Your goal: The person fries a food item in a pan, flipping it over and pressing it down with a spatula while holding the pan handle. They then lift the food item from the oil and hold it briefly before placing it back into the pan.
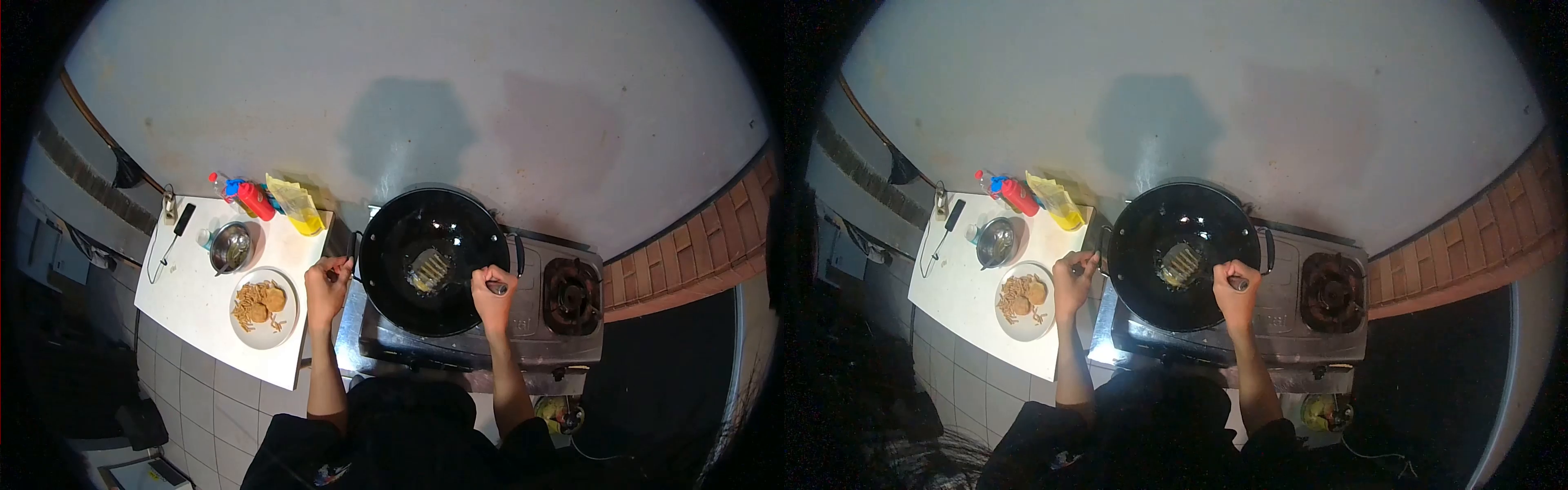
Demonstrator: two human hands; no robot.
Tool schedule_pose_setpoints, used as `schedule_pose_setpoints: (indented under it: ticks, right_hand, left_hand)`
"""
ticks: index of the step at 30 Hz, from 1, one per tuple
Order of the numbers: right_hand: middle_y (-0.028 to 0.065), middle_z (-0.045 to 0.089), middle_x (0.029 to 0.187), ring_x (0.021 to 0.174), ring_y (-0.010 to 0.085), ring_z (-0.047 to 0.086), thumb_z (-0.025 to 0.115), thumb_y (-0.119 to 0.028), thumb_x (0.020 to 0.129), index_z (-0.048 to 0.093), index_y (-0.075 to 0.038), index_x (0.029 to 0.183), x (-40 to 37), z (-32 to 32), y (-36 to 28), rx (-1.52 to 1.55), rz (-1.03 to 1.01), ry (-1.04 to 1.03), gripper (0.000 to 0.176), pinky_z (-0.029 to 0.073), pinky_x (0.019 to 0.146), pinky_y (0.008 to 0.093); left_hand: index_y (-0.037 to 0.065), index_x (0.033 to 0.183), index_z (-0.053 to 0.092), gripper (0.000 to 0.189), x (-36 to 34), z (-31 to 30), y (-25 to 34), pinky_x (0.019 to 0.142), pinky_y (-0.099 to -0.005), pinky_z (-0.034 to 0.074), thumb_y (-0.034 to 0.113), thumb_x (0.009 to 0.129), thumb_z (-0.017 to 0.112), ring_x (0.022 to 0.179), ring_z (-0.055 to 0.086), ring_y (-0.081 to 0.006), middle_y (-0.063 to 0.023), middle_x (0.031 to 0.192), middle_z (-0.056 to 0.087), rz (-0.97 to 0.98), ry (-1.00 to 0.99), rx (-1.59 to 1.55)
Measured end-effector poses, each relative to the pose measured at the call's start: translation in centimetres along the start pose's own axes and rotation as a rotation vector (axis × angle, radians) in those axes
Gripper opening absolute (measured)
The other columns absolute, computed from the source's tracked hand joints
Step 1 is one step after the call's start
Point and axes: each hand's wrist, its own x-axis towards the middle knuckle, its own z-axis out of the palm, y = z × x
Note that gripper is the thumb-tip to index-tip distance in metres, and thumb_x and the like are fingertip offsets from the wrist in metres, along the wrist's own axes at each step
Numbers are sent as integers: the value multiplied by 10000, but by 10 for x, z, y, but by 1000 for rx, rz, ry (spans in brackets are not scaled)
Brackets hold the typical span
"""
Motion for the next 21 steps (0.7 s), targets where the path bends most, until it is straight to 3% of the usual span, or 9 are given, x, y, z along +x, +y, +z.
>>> schedule_pose_setpoints:
  ticks: [8, 21]
  right_hand:
    - [-33, 355, 540, 567, 2, 316, 547, 83, 746, 342, -24, 569, 3, -2, -6, -83, 10, -91, 291, 226, 468, 216]
    - [-26, 388, 555, 573, 2, 346, 540, 93, 735, 345, -28, 588, -3, -6, 10, -19, -28, -68, 272, 261, 476, 205]
  left_hand:
    - [-61, 888, 686, 186, 0, -1, 0, 551, -278, 438, 111, 819, 703, 571, 537, -150, -118, 657, 597, -20, 2, -12]
    - [-62, 882, 686, 179, -2, 0, -1, 568, -279, 438, 104, 818, 704, 578, 527, -152, -112, 651, 588, 6, 24, -18]
